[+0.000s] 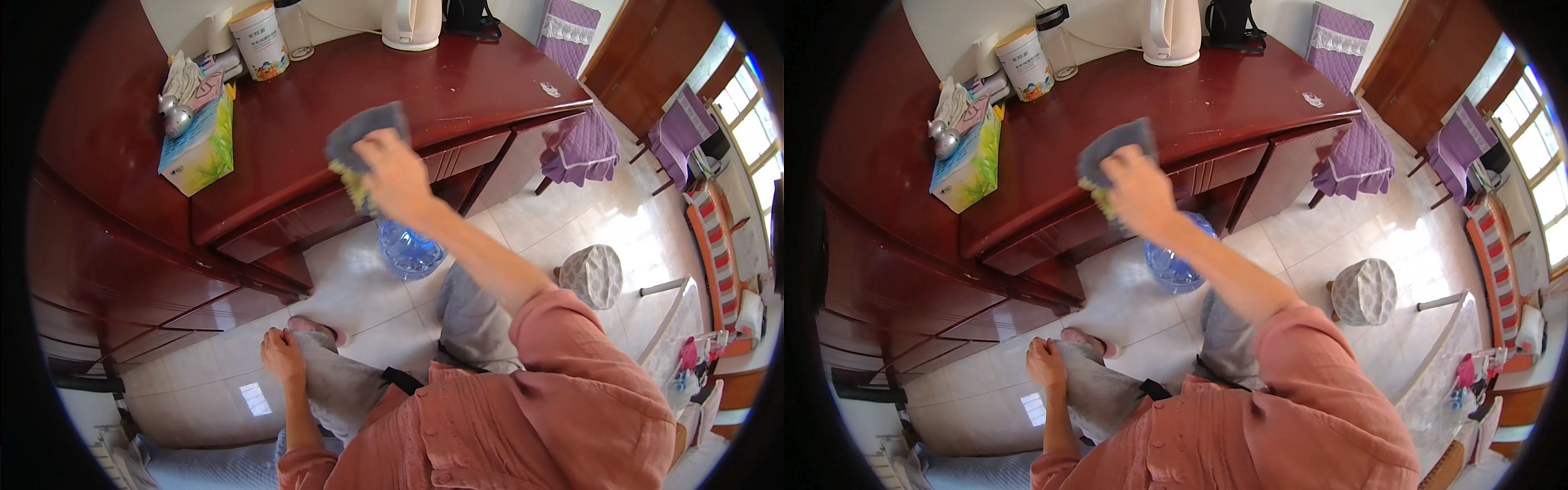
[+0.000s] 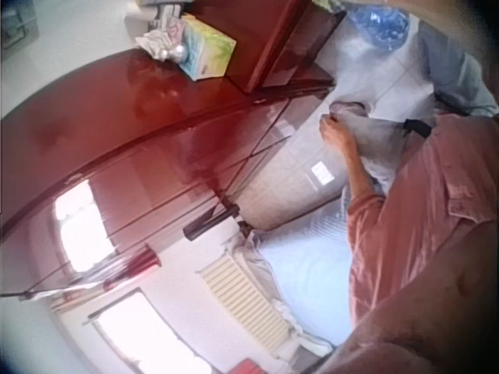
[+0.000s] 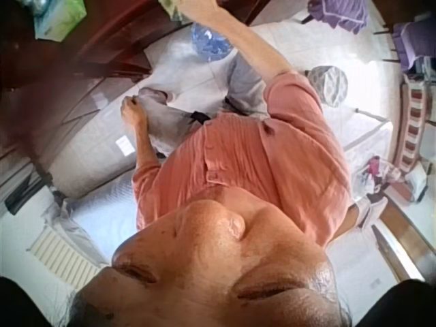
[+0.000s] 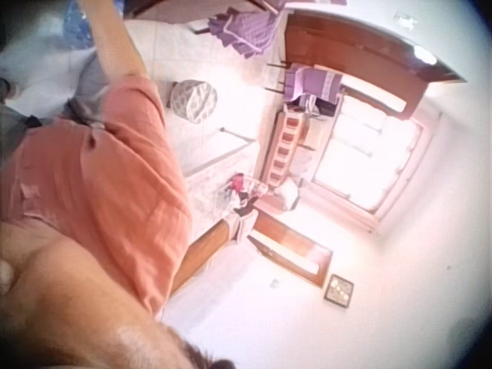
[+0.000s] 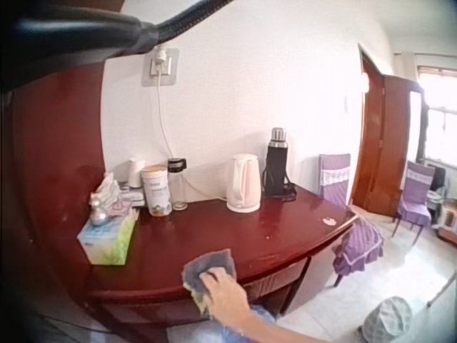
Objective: The person wipes the surface and sides of a reddish-brown wooden cabinet using a grey cloth. They move around the cabinet to clean different sections, including the top, front, and side panels, while a large water bottle sits on the floor nearby.
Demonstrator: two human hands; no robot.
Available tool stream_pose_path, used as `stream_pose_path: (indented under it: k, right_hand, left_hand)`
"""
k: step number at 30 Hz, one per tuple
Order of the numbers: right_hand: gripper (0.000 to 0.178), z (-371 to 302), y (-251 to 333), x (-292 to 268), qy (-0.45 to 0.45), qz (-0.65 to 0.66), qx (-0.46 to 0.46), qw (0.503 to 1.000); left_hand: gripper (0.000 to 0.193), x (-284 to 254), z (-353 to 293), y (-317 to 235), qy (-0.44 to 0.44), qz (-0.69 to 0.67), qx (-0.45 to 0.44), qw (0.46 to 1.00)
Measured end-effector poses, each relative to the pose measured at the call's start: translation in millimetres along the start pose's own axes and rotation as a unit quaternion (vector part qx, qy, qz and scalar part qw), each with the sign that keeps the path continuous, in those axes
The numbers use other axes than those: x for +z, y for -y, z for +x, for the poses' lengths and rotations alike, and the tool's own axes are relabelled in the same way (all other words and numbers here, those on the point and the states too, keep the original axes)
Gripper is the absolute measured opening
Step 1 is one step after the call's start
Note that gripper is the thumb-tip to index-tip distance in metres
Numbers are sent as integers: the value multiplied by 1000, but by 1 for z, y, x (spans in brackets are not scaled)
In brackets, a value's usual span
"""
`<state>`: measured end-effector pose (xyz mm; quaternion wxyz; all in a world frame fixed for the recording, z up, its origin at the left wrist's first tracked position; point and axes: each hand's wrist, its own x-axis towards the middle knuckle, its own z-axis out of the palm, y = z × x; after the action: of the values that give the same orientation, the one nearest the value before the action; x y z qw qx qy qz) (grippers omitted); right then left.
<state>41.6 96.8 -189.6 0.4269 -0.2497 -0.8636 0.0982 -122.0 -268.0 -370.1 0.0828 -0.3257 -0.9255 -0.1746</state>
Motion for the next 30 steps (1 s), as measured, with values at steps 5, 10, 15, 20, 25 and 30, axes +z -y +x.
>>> stream_pose_path:
  k: [5,10,15,20,25,30]
  right_hand:
    - [43,-11,41,38,29,32,-136,990]
    - [44,-33,-12,5,73,-106,-232,964]
    - [47,-52,-90,-61,103,-240,-151,953]
    - [53,-68,-174,-113,9,-293,41,955]
    - [39,-58,-177,-115,-34,-292,137,946]
    - [45,-54,-95,-56,-23,-191,130,973]
  left_hand:
    - [17,13,3,0,-2,-9,14,1000]
    - [18,8,-5,1,-20,-25,0,999]
    - [23,5,-14,7,-47,-52,-15,997]
    - [21,2,-18,16,-16,-52,-59,997]
    - [20,2,-14,10,-14,-43,-43,998]
    - [17,3,-6,3,-9,-13,-13,1000]
